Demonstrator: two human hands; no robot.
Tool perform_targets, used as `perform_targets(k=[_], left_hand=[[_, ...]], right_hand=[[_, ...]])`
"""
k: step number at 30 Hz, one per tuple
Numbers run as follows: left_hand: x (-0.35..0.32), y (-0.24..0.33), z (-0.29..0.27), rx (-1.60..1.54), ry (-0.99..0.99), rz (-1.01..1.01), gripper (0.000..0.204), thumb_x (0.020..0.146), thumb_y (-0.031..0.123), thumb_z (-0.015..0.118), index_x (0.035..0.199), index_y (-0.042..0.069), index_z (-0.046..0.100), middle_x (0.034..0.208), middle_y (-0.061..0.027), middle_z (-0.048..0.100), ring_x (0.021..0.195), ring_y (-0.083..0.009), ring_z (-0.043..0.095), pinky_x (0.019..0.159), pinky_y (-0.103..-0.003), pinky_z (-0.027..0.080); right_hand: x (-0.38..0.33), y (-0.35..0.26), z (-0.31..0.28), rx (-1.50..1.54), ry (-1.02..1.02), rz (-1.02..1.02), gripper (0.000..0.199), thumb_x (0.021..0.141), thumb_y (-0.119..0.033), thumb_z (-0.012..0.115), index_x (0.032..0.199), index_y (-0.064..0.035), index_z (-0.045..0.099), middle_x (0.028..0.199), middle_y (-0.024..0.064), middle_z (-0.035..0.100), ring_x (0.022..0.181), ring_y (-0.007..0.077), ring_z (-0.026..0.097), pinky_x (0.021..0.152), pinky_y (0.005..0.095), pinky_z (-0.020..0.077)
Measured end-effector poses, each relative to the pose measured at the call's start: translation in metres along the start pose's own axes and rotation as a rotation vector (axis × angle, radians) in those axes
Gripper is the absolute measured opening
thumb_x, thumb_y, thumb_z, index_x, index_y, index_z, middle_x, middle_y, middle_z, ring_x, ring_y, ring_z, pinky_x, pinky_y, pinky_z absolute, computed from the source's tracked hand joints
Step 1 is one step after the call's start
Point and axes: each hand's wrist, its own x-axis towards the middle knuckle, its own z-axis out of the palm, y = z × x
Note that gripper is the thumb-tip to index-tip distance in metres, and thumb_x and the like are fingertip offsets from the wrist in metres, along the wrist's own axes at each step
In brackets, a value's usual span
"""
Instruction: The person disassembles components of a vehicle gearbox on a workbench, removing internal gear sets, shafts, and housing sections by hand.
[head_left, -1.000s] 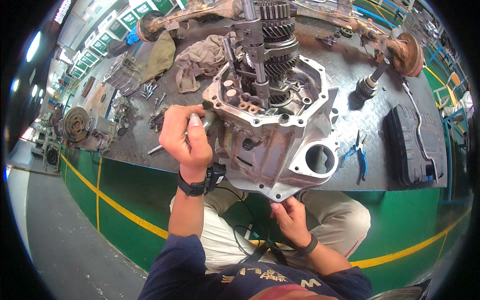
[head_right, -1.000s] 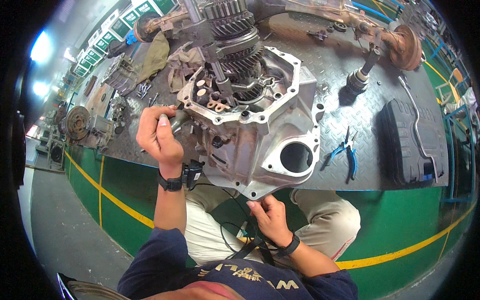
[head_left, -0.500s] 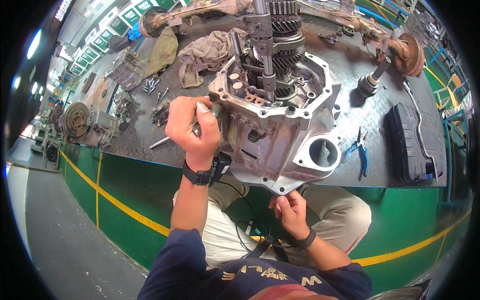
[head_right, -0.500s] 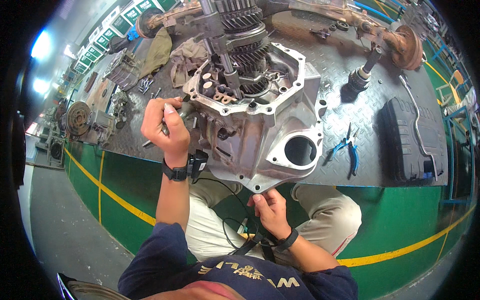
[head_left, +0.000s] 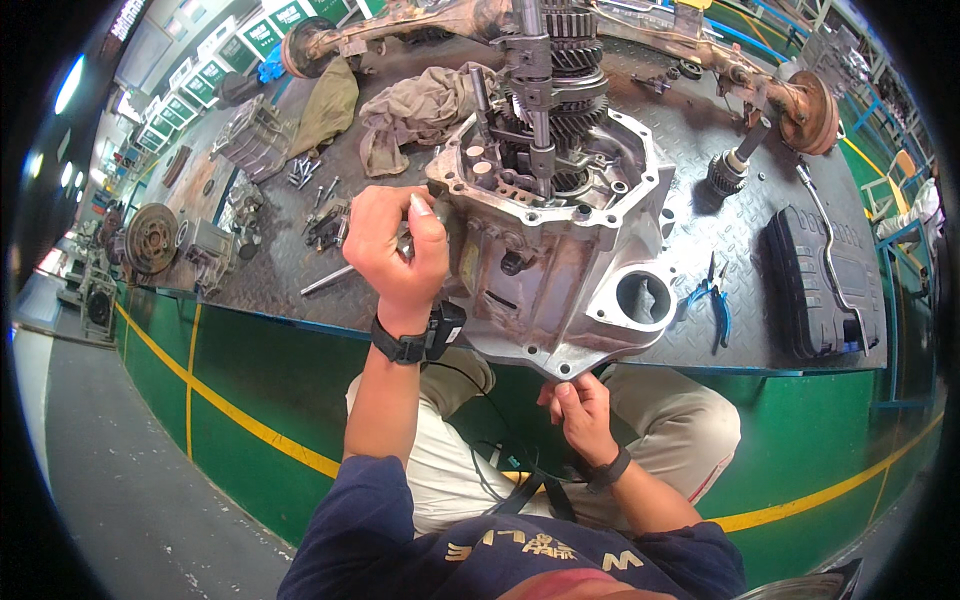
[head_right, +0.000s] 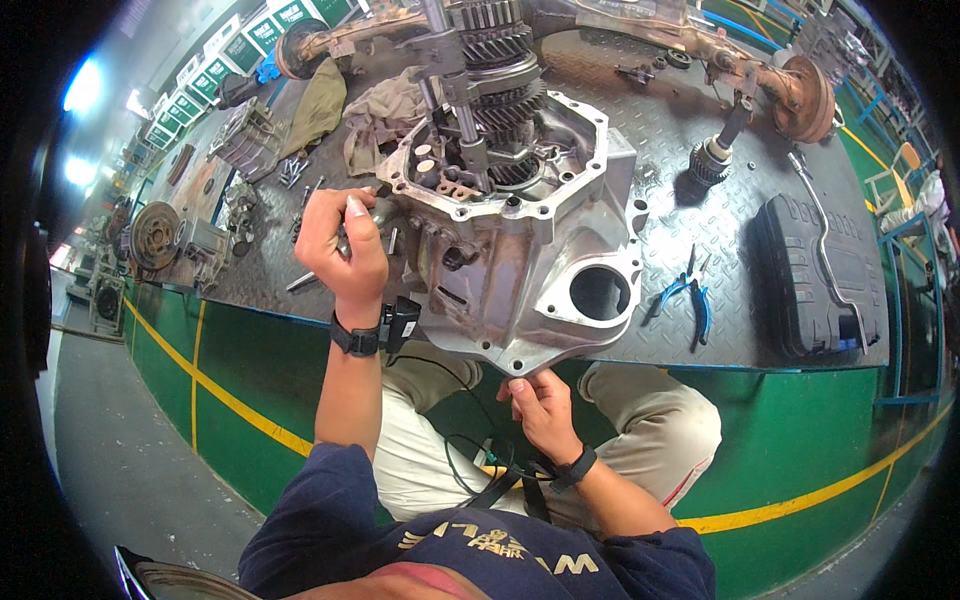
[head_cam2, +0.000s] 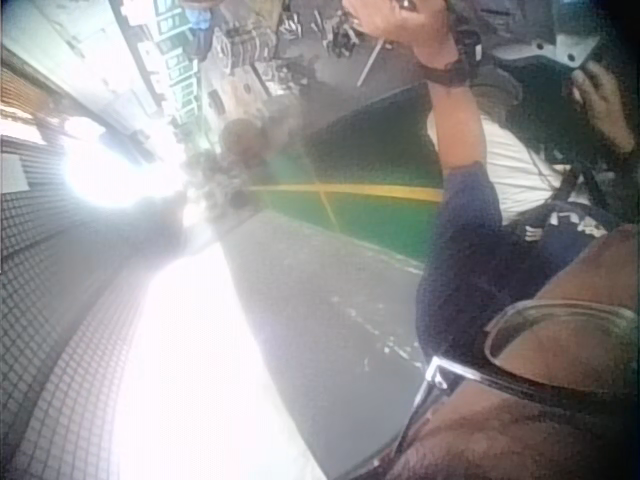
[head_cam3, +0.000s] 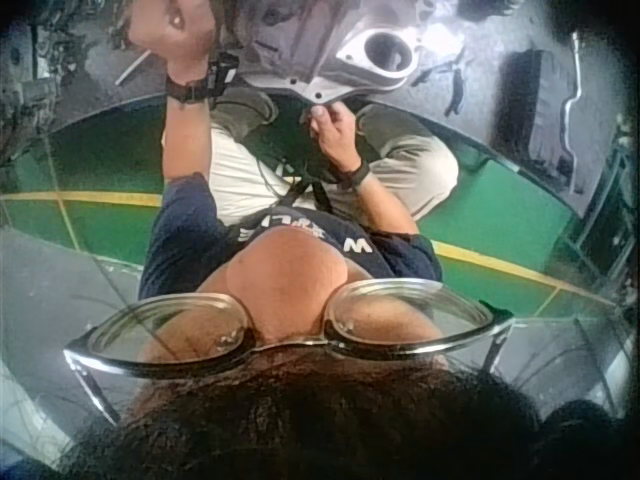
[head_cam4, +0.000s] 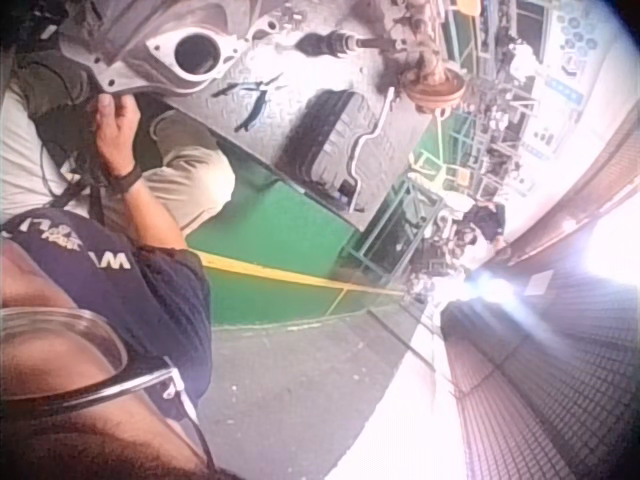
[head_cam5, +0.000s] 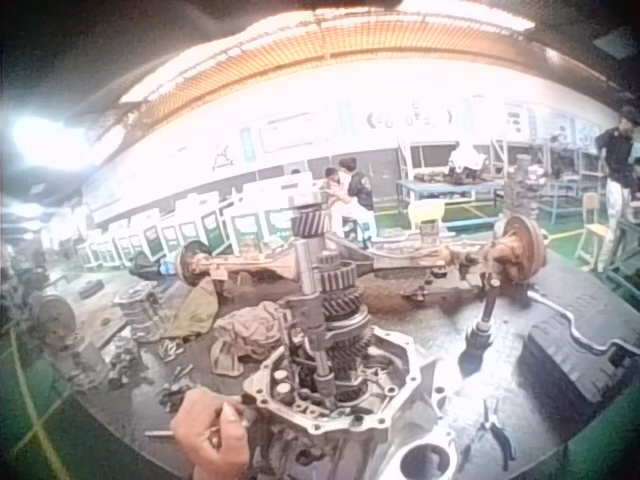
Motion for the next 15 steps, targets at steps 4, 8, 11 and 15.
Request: perform_targets(k=[4,8,11,15], left_hand=[[0.0011,0.0006,0.0008,-0.016,0.000,-0.004,0.018,0.094,0.009,0.060,0.085,-0.004,0.069,0.081,-0.0133,0.070,0.074,-0.0250,0.067,0.070,-0.035,0.051],[0.0009,-0.0001,0.0039,-0.026,0.029,-0.005,0.012,0.089,0.008,0.062,0.083,0.000,0.069,0.079,-0.0113,0.069,0.073,-0.0270,0.065,0.072,-0.036,0.050],[0.0008,0.0010,0.0056,-0.046,0.060,-0.033,0.008,0.085,0.008,0.064,0.079,0.003,0.068,0.075,-0.0092,0.067,0.071,-0.0286,0.063,0.072,-0.038,0.049],[0.0072,-0.0003,0.0071,0.009,0.047,0.041,0.011,0.084,0.008,0.062,0.074,0.004,0.065,0.071,-0.0098,0.063,0.067,-0.0298,0.061,0.067,-0.040,0.048]], right_hand=[[0.0014,-0.0005,0.0026,-0.005,-0.005,-0.001,0.041,0.112,-0.038,0.061,0.116,0.0026,0.065,0.090,0.0071,0.071,0.060,0.0048,0.051,0.057,0.0232,0.0457],[0.0011,0.0048,0.0016,-0.004,-0.021,-0.008,0.042,0.113,-0.038,0.058,0.121,0.0030,0.065,0.090,0.0077,0.071,0.060,0.0053,0.051,0.057,0.0235,0.0458],[0.0017,0.0081,0.0010,-0.007,-0.033,-0.004,0.042,0.113,-0.037,0.058,0.123,0.0032,0.064,0.090,0.0075,0.070,0.060,0.0054,0.051,0.057,0.0238,0.0461],[0.0056,0.0038,0.0011,0.031,-0.002,-0.011,0.042,0.113,-0.036,0.059,0.122,0.0042,0.066,0.088,0.0071,0.070,0.060,0.0060,0.051,0.056,0.0244,0.0466]])
